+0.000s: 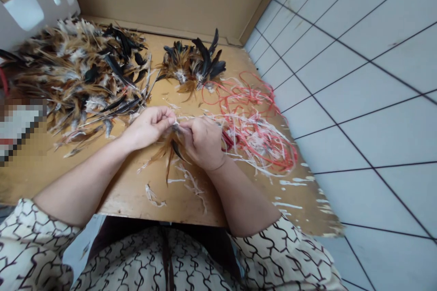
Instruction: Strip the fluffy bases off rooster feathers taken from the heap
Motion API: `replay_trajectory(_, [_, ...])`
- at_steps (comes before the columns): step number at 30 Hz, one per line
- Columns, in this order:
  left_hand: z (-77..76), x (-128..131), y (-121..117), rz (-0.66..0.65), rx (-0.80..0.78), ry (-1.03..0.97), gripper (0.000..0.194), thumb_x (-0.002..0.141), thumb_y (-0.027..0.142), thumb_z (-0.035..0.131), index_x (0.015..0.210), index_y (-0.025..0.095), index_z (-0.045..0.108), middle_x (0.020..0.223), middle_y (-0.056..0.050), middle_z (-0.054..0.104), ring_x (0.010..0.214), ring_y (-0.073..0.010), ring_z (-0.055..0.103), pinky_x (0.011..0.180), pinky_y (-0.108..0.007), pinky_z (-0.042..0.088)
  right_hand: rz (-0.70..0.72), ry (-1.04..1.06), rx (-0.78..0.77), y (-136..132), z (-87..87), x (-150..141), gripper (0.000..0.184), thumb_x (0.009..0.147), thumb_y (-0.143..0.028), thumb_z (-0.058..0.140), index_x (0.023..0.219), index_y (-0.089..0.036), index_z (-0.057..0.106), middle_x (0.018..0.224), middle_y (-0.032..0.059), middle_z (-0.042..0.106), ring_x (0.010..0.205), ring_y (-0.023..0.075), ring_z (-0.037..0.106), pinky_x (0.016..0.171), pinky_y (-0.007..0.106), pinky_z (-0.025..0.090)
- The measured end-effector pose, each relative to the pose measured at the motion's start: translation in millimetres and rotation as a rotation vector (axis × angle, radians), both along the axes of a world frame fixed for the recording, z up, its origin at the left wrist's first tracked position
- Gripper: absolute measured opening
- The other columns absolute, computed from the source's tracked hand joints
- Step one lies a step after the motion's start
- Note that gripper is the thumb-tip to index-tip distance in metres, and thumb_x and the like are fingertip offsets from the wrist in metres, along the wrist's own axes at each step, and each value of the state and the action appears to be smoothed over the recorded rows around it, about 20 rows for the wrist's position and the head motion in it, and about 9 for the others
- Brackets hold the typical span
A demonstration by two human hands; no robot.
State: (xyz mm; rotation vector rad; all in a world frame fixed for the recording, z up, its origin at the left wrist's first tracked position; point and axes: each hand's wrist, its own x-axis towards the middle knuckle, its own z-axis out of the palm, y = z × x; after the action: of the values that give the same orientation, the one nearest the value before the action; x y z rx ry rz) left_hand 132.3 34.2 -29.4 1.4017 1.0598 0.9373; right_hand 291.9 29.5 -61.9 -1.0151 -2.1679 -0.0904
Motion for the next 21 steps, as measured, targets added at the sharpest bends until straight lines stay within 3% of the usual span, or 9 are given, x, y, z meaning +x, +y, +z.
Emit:
replay_trajectory(5, [0.5, -2, 3, 0.054, -0.032, -0.027, 0.014, 0.075, 0.018, 0.057, 0.063, 0.016, 0.048, 0.051, 0.003, 0.056, 0.047, -0.0082, 0.052, 0.053, -0.021, 0.043, 0.154, 0.065, 0.079, 0, 5.9, 4, 0.022, 0.086, -0.029, 0.037, 0.068, -0.021, 0.047, 0.059, 0.0036, 0.055, 0.057, 0.0138, 0.045, 0.057, 0.029, 0.035])
replay_trajectory(13, [-3.6, -6, 6, 0.028, 0.008, -0.121, 0.012, 0.071, 0.017, 0.062, 0.063, 0.014, 0.053, 0.053, 0.002, 0.058, 0.052, -0.0095, 0.056, 0.059, -0.023, 0.046, 0.145, 0.146, 0.031, 3, 4.6, 3, 0.012, 0.080, -0.019, 0.043, 0.068, -0.020, 0.046, 0.059, -0.0008, 0.052, 0.056, 0.0120, 0.046, 0.055, 0.025, 0.034])
replay_trajectory(21, [-2.6, -12, 10, -0.019, -0.078, -0.168, 0.017, 0.066, 0.026, 0.069, 0.074, 0.013, 0.063, 0.066, 0.000, 0.063, 0.054, -0.0086, 0.056, 0.059, -0.023, 0.048, 0.028, -0.052, -0.066, 5, 2.4, 0, 0.038, 0.090, -0.043, 0.032, 0.073, -0.018, 0.056, 0.063, 0.0031, 0.057, 0.059, 0.0140, 0.048, 0.058, 0.028, 0.031])
